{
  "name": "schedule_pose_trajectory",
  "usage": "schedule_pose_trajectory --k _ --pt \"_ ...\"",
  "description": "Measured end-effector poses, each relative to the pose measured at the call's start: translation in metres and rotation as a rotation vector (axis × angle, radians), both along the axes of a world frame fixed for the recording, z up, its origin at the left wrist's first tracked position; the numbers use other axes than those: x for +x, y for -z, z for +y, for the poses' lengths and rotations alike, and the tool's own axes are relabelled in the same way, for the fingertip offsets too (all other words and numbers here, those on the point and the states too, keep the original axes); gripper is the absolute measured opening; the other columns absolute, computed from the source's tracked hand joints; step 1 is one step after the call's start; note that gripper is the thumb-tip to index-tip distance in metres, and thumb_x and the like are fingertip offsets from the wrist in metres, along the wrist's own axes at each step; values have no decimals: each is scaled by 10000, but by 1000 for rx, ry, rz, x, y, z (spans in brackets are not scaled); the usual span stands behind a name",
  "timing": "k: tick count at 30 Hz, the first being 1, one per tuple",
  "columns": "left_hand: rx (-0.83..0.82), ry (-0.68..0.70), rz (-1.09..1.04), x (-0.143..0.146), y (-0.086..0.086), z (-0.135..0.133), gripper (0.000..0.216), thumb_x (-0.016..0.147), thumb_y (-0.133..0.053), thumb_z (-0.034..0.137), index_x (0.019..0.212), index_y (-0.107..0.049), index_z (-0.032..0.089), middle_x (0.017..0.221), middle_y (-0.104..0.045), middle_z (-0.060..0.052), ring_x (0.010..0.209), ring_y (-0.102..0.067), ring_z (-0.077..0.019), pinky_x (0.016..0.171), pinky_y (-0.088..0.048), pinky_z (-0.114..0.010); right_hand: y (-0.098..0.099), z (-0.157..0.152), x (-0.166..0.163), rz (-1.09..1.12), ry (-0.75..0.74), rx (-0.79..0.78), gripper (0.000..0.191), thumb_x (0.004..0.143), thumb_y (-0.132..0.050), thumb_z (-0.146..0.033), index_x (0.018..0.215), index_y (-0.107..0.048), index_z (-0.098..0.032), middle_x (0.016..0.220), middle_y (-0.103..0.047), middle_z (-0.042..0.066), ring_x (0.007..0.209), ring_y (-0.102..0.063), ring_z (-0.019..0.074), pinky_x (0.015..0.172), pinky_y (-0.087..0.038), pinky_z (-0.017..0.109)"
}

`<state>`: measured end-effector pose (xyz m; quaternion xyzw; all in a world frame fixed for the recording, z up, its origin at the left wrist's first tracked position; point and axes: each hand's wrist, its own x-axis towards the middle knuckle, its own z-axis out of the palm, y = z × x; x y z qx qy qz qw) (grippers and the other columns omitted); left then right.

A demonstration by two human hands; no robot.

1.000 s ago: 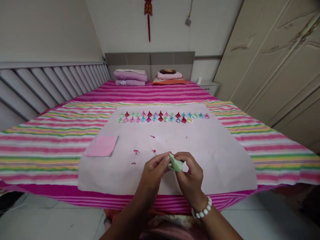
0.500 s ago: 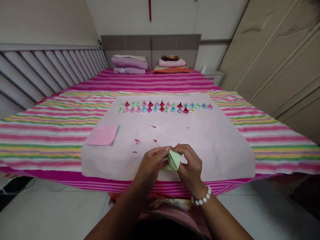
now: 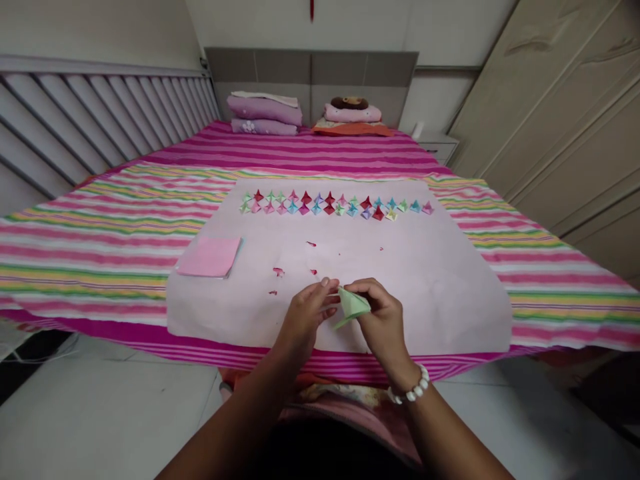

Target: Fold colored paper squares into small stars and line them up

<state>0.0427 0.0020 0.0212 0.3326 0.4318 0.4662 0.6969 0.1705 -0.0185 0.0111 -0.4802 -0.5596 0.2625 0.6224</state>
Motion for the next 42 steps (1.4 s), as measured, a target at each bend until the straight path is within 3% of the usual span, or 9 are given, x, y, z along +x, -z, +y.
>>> schedule_pose_trajectory --k 3,9,13,17,21,28,35,38,42 --pt "185 -84 18 -9 9 -1 249 793 -629 379 920 -669 169 1112 -625 -98 1002 -575 -202 776 -449 -282 3 2 2 152 17 -137 140 688 -615 -130 788 -680 -202 742 -651 6 677 -592 166 601 -481 287" --pt "630 70 184 -22 13 -12 435 578 -820 178 980 -658 214 1106 -590 -64 1065 -532 -214 809 -437 -269 5 4 -2 269 9 -190 143 648 -636 -138 765 -685 -203 714 -654 -9 636 -572 153 568 -468 275" --pt "501 19 202 -15 10 -10 73 747 -690 241 761 -675 172 818 -620 -26 793 -565 -144 710 -438 -251 5 3 -7 274 -32 -199 170 636 -624 -118 767 -686 -207 718 -646 -12 639 -565 148 567 -451 268" --pt "312 -25 145 -5 14 -6 150 710 -714 274 777 -640 163 688 -608 19 647 -543 -106 638 -425 -228 7 3 -10 227 -43 -199 147 654 -638 -141 777 -685 -207 707 -636 -12 650 -556 148 579 -437 266" --pt "319 -124 183 2 17 -10 222 687 -734 246 755 -533 183 654 -548 58 560 -493 -71 545 -380 -189 10 3 -10 197 -25 -192 150 661 -635 -145 793 -676 -205 728 -639 -6 667 -557 153 583 -434 265" --pt "614 -159 457 2 8 -20 62 792 -611 201 849 -602 178 879 -576 -23 752 -564 -122 625 -446 -222 11 4 -13 103 40 -178 100 717 -594 -151 781 -651 -203 721 -620 -2 675 -550 157 561 -427 258" --pt "316 -103 152 3 4 -17 253 701 -723 250 800 -497 192 670 -573 50 620 -566 -99 609 -445 -216 8 3 -15 22 60 -139 73 749 -570 -150 748 -623 -199 658 -546 -24 609 -485 136 541 -398 252" --pt "325 -114 198 3 5 -14 215 705 -717 256 748 -518 188 629 -544 60 556 -512 -82 562 -409 -203 7 2 -15 -58 81 -105 72 775 -575 -157 735 -619 -199 659 -532 -23 604 -462 131 546 -383 252" --pt "455 -164 369 1 5 -14 101 761 -660 238 847 -654 187 870 -585 -18 722 -559 -117 623 -453 -222 4 2 -14 -150 122 -53 93 808 -565 -154 753 -621 -203 674 -545 -16 615 -474 140 572 -388 270"
